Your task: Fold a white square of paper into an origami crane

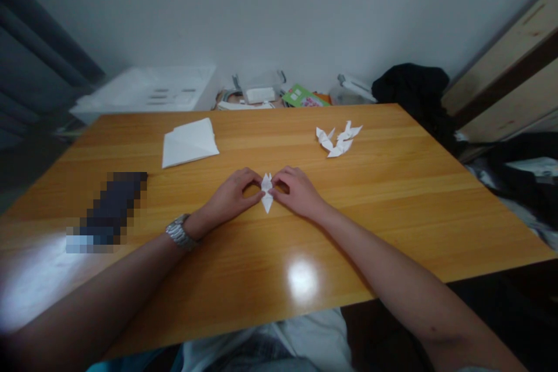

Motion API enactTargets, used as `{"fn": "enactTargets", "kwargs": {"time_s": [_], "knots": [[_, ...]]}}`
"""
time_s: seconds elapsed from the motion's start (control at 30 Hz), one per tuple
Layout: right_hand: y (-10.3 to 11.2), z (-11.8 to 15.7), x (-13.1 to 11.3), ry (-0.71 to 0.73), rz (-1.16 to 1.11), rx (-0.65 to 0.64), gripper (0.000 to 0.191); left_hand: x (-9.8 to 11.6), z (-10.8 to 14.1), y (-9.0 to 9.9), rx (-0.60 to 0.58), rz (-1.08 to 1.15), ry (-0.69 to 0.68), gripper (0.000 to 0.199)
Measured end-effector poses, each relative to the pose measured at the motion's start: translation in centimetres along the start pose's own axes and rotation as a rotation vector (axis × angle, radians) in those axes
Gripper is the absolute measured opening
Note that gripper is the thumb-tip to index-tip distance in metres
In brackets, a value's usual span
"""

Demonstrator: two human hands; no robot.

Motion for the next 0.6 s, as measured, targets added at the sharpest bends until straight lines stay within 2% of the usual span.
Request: {"fn": "enactTargets", "kwargs": {"time_s": [0.6], "knots": [[0.09,0.20,-0.43,0.059,0.011,-0.015,0.006,-0.38,0.15,-0.17,-0.001,0.017,0.028,0.008]]}}
Point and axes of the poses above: each hand's wrist, its own z-axis away from the middle knuckle, its own y-axis out of the back of the hand, x = y × z, the point moved 6 cm from there along -z, towards the middle knuckle, and after that the axes turned 8 degrees about -y, right-handed, at the moved point
